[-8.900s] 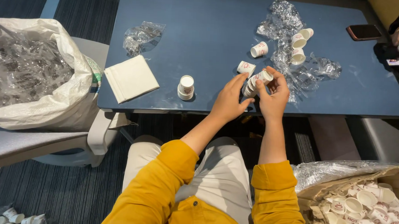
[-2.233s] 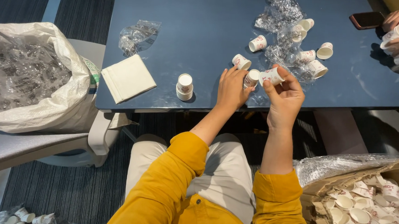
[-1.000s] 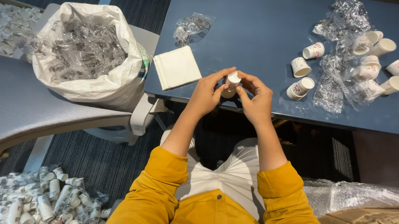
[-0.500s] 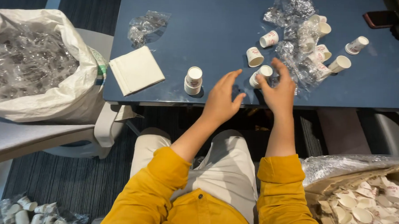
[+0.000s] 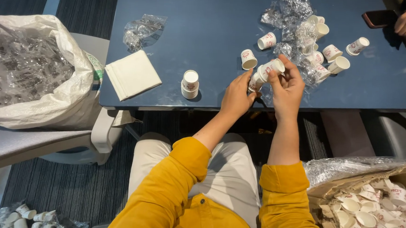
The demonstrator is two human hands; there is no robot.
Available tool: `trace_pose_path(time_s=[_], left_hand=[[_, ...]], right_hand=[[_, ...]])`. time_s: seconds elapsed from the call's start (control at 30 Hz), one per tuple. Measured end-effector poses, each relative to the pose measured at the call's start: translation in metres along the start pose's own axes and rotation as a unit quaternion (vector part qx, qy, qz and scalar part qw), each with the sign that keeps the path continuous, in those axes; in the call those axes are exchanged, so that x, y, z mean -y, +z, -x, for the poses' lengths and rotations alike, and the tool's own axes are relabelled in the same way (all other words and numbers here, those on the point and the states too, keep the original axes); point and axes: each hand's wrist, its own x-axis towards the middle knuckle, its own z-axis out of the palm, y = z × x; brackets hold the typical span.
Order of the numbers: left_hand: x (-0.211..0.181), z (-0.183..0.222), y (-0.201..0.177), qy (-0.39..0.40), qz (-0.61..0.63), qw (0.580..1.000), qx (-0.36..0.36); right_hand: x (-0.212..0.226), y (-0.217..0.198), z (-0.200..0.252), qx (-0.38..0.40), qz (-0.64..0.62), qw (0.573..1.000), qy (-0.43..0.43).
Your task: The recorder is packaging small paper cups into a plastic sleeve.
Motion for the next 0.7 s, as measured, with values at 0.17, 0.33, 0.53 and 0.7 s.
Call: trace_pose_path(time_s=[0.17,0.33,0.53,0.7], left_hand=[[-0.033,0.020,-0.037,0.126,0.101,0.984,-0.073],[-0.042,0.025,-0.054,0.053,0.195,0.970,-0.134],[-0.042,0.028,-0.069,0.017,0.268,0.953,-0.137],[-0.034,0.032,-0.070,0.025,0.235,0.963,-0.126]], right_hand=[[0.017,0.013,0.005,0.005,-0.073,0.996,0.059],[0.022,0.036,0.016,0.034,-0.103,0.991,0.081],[0.029,0.053,0.025,-0.007,-0.171,0.980,0.104],[0.042,0.052,0.019,-0.066,-0.208,0.968,0.122]])
